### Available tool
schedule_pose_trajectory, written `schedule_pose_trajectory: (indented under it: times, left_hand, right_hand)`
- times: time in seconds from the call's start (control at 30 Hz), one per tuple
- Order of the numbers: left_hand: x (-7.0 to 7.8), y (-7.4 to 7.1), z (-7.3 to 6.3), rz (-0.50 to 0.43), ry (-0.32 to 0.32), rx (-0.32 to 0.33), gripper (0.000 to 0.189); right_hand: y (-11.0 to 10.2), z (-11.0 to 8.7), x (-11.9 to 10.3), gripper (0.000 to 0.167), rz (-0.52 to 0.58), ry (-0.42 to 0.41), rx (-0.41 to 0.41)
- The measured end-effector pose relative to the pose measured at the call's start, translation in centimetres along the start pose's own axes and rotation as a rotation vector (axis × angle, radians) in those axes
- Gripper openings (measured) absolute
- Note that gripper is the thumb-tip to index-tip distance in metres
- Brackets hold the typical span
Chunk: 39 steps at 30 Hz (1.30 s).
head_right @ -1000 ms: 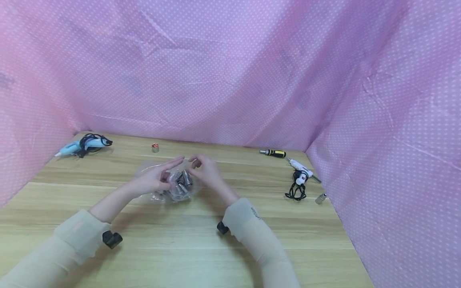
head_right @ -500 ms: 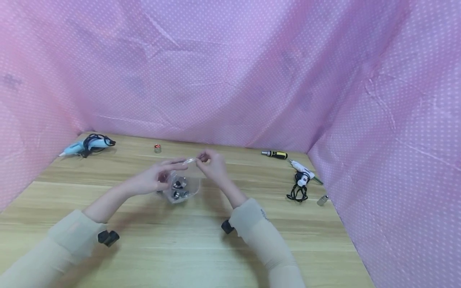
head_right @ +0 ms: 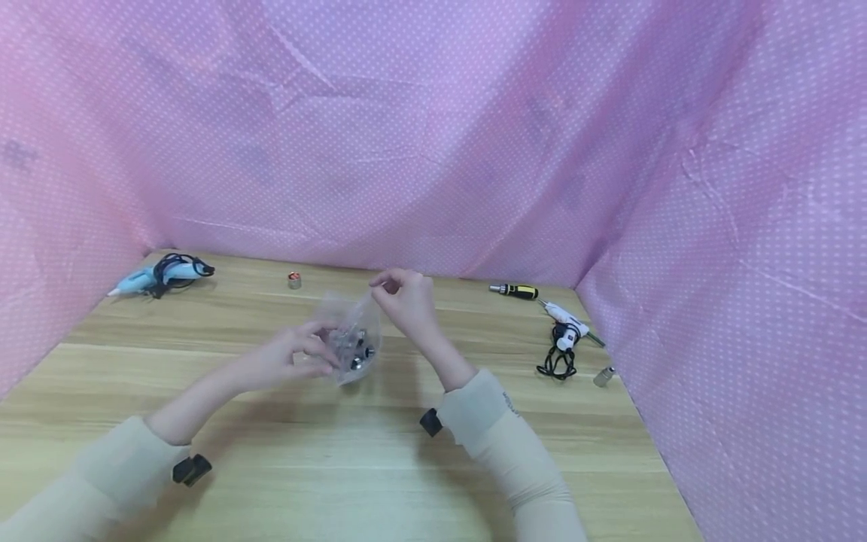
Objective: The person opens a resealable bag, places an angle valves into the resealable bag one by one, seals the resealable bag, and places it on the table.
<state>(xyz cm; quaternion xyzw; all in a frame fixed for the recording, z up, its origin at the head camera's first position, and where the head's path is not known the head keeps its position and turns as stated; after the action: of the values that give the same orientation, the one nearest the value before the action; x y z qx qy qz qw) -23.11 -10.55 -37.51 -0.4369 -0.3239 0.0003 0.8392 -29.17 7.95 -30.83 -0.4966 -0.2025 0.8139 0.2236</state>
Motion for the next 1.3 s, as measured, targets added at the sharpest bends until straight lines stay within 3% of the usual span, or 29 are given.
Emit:
schedule_pose_trajectory:
  times: [0.17, 0.27, 0.57, 0.7, 0.8, 1.07, 1.3]
  left_hand:
    - [0.9, 1.3, 0.1, 0.056, 0.021, -0.119, 0.017]
    - [1.3, 1.5, 0.6, 0.049, 0.047, -0.118, 0.016]
    - [2.9, -0.3, 3.3, 0.100, 0.202, 0.114, 0.010]
    - [3.3, -2.4, 3.6, 0.091, 0.221, 0.233, 0.013]
    - [3.5, -4.4, 4.1, 0.141, 0.228, 0.300, 0.013]
    - [4.4, -8.7, 6.7, 0.301, 0.238, 0.371, 0.003]
    - [5.5, -9.9, 8.3, 0.298, 0.256, 0.421, 0.005]
  right_hand:
    - [-1.7, 0.5, 0.1, 0.013, -0.002, 0.069, 0.019]
    - [-3.1, 0.8, 0.0, 0.014, 0.006, 0.108, 0.047]
    - [-6.7, 1.4, -0.5, 0.015, 0.031, 0.203, 0.087]
    - [-8.1, 1.7, -0.4, 0.015, 0.026, 0.207, 0.076]
    - [-8.9, 1.7, -0.4, 0.016, 0.038, 0.228, 0.049]
    - [-11.6, 1.7, -1.2, 0.019, 0.048, 0.264, 0.015]
    - [-12.8, 1.4, -1.1, 0.023, 0.074, 0.314, -0.023]
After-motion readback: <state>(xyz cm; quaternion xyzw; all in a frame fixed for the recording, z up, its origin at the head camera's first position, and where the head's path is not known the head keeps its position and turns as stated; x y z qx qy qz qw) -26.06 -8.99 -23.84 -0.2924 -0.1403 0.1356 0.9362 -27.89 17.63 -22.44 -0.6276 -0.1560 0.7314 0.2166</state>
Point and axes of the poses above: each hand's wrist, its own z-axis towards the middle knuckle, its own y-axis out of the palm, x = y × z, the point moved 5 cm from there along z, towards the middle knuckle, and after that the axes turned 13 degrees about y, right-handed, at the moved point
